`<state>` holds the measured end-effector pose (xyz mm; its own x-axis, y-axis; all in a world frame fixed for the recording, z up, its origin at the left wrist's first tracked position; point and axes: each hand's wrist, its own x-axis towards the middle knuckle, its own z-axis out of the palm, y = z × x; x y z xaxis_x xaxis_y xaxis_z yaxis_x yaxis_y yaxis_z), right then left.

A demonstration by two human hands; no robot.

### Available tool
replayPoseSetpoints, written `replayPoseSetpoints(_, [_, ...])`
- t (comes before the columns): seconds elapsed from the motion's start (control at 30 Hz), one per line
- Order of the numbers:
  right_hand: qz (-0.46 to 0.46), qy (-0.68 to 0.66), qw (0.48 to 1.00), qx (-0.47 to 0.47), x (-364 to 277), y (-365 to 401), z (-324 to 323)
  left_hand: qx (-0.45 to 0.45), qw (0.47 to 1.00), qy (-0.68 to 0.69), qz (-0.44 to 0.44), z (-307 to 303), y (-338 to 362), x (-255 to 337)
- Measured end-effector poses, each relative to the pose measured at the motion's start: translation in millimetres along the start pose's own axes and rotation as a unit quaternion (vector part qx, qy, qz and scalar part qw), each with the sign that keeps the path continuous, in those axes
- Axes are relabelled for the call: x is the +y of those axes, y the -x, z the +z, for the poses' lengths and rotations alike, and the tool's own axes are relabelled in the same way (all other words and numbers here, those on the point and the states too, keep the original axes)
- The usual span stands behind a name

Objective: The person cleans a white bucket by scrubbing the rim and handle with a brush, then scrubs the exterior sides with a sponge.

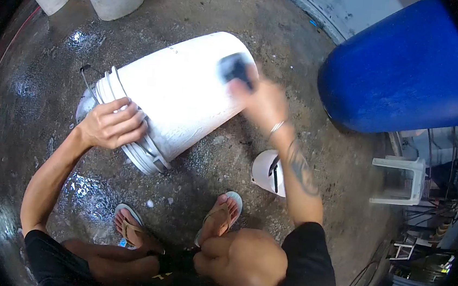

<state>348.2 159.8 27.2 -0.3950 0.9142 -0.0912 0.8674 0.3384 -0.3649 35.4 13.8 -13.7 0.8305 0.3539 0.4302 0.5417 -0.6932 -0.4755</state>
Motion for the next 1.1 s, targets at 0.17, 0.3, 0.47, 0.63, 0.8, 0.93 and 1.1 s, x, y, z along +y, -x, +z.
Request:
replayPoseSetpoints(0.17, [-0.038,-0.002,0.999,0.019,11,14,26,0.033,0.999,0.018,0.016,7,-1,-1])
replayPoseSetpoints(0.3, [-0.085,-0.017,0.995,0.048,8,36,43,0.026,0.999,0.028,-0.014,5,5,-5])
replayPoseSetpoints(0.47, [0.017,-0.129,0.987,0.097,48,8,33,0.031,0.999,0.014,0.002,12,8,-6])
replayPoseSetpoints(0.63, [0.038,-0.179,0.978,0.104,58,9,48,0.009,1.0,0.009,-0.023,7,13,-20])
replayPoseSetpoints(0.8, [0.032,-0.189,0.976,0.108,78,8,52,0.024,1.0,0.017,-0.006,11,5,-3])
replayPoseSetpoints(0.93, [-0.138,-0.085,0.978,-0.13,-20,87,43,0.048,0.999,-0.01,-0.005,21,2,21])
replayPoseSetpoints(1.1, [0.023,0.076,0.995,0.068,48,-45,-14,0.055,0.998,-0.013,-0.01,8,-25,57])
